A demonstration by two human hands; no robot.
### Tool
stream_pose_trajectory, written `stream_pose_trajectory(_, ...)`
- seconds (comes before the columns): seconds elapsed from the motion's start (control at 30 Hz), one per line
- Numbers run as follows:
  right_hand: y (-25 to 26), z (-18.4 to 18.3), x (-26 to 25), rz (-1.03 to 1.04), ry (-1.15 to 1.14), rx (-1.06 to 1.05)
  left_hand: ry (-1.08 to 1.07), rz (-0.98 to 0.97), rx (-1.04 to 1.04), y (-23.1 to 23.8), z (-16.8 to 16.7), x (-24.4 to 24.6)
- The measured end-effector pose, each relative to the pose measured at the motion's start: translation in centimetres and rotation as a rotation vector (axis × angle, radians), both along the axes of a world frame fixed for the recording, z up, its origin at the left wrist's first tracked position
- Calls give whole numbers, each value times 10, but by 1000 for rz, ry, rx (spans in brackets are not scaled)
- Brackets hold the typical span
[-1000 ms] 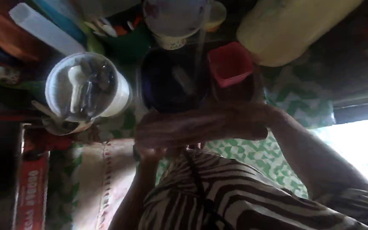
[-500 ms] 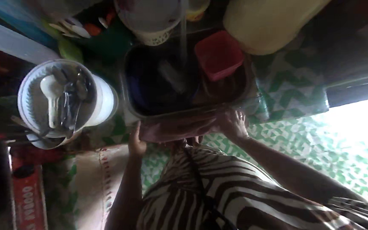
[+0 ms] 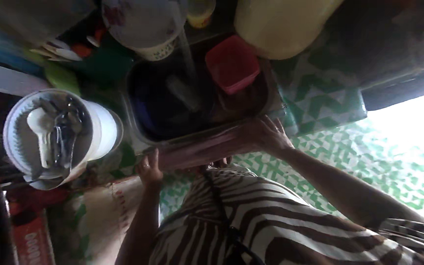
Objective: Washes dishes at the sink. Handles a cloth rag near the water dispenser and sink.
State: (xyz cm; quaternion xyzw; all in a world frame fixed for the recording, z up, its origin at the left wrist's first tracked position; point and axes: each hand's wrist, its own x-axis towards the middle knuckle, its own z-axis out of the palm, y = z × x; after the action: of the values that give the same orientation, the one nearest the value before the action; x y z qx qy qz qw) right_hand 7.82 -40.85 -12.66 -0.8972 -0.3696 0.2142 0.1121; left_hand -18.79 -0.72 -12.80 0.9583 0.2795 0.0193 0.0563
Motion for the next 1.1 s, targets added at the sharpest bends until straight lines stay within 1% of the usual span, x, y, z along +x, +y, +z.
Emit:
stream_pose_trajectory(0.07, 3, 7, -1, -14, 32, -12, -22, -3, 19, 1, 2, -1)
stream_pose_trajectory(0.17, 6, 11, 1, -25, 54, -23, -152, -73, 65, 19, 6, -4)
stream_pose_trajectory(0.2, 6, 10, 1, -26, 60, -17, -125, -118, 48, 22, 9, -5)
stream_pose_trajectory(0.27, 5, 13, 0, -22, 70, -7, 15, -197, 25, 24, 6, -13)
stream_pose_trajectory(0.3, 6, 13, 2, -16, 58, 8, 63, -196, 13, 23, 6, -13)
stream_pose_trajectory(0.37, 9, 14, 4, -13, 56, 23, 89, -174, -6, 22, 7, -8)
stream_pose_trajectory(0.4, 9, 15, 4, -19, 79, 15, 127, -168, -57, 22, 11, -7)
stream_pose_trajectory(0.47, 12, 24, 5, -51, 125, 4, 244, -179, -224, 30, 28, -5)
stream_pose_trajectory(0.5, 14, 28, 7, -72, 120, 28, 332, -179, -314, 35, 44, -2)
stream_pose_trajectory(0.6, 29, 41, 12, -153, 43, 186, 590, -164, -542, 49, 105, 20)
stream_pose_trajectory(0.67, 52, 56, 14, -298, 66, 212, 594, -177, -600, 57, 128, 42)
stream_pose_trajectory(0.7, 68, 63, 16, -380, 93, 196, 552, -185, -620, 57, 131, 58)
stream_pose_trajectory(0.77, 108, 75, 20, -537, 226, 157, 422, -221, -704, 43, 126, 98)
stream_pose_trajectory(0.8, 126, 72, 21, -583, 307, 173, 349, -278, -768, 32, 117, 119)
stream_pose_trajectory(0.83, 141, 61, 23, -614, 379, 215, 314, -338, -849, 17, 109, 142)
stream_pose_trajectory(0.9, 164, 20, 29, -693, 488, 334, 279, -411, -1047, -14, 87, 185)
stream_pose_trajectory(0.93, 174, 2, 34, -738, 562, 350, 251, -385, -1141, -28, 73, 203)
stream_pose_trajectory(1.0, 195, -3, 43, -843, 677, 322, 166, -239, -1263, -49, 42, 233)
stream_pose_trajectory(1.03, 201, -7, 47, -872, 694, 292, 125, -144, -1300, -54, 29, 243)
stream_pose_trajectory(1.1, 204, -20, 55, -856, 686, 202, 106, 44, -1314, -55, 16, 253)
